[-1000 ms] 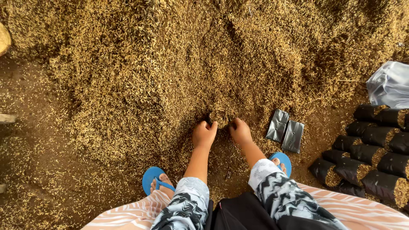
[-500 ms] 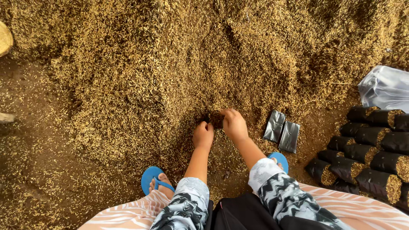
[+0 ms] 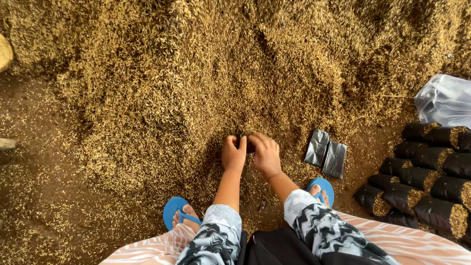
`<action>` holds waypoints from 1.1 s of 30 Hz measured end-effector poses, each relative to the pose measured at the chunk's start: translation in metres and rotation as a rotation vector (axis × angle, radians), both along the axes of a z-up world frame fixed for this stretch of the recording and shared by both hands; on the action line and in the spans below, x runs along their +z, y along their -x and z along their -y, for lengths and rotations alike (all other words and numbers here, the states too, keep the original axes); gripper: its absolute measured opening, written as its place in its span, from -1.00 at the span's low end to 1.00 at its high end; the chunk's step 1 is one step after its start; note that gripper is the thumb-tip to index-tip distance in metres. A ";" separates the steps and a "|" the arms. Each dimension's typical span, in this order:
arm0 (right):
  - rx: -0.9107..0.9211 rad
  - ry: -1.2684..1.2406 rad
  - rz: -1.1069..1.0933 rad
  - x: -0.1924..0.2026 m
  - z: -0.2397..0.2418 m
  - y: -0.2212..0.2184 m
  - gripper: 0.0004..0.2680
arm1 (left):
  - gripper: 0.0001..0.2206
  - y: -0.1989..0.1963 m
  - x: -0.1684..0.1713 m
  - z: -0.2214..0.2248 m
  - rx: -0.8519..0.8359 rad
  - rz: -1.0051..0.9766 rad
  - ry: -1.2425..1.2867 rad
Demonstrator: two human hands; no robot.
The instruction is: The person scoops dried plant material from a large pile and fills small black plastic pouches by hand. The person folds and seals each pouch and places it with others nearby. The process is repeated continuously throughout the clip.
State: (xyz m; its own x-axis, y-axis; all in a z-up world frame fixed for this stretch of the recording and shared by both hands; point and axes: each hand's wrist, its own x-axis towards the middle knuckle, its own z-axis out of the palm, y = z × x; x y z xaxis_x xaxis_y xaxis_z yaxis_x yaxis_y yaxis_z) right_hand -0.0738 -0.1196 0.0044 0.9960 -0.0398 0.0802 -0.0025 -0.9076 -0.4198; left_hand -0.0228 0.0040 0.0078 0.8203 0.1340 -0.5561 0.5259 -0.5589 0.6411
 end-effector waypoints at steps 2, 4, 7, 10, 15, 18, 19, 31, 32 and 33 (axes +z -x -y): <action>-0.157 -0.200 0.075 -0.007 0.004 -0.009 -0.72 | -0.61 -0.008 0.002 0.001 -0.027 0.083 -0.009; -0.256 -0.340 0.033 -0.011 0.008 -0.015 -0.76 | -0.62 -0.008 -0.001 0.001 -0.079 0.135 -0.044; -0.268 -0.447 -0.135 -0.012 0.014 -0.038 -0.76 | -0.68 -0.023 -0.009 0.002 -0.145 0.214 -0.106; -0.236 -0.523 -0.268 -0.020 0.024 -0.045 -0.77 | -0.74 -0.017 -0.022 0.000 -0.157 0.239 -0.111; -0.311 -0.244 -0.035 -0.047 0.069 -0.065 -0.72 | -0.80 -0.018 -0.030 0.002 -0.188 0.231 -0.120; -0.291 0.077 0.090 -0.067 0.090 -0.065 -0.60 | -0.79 -0.016 -0.031 0.002 -0.188 0.305 -0.126; -0.279 0.067 0.068 -0.072 0.095 -0.063 -0.63 | -0.79 -0.016 -0.031 0.002 -0.183 0.320 -0.115; -0.239 -0.918 -0.601 -0.011 0.088 -0.070 -0.80 | -0.69 -0.004 -0.025 -0.004 -0.122 0.239 0.017; -0.142 -0.987 -0.647 -0.001 0.082 -0.072 -0.80 | -0.69 -0.003 -0.026 -0.005 -0.116 0.245 0.011; -0.103 -0.893 -0.651 0.008 0.075 -0.074 -0.79 | -0.69 -0.003 -0.027 -0.005 -0.110 0.252 0.005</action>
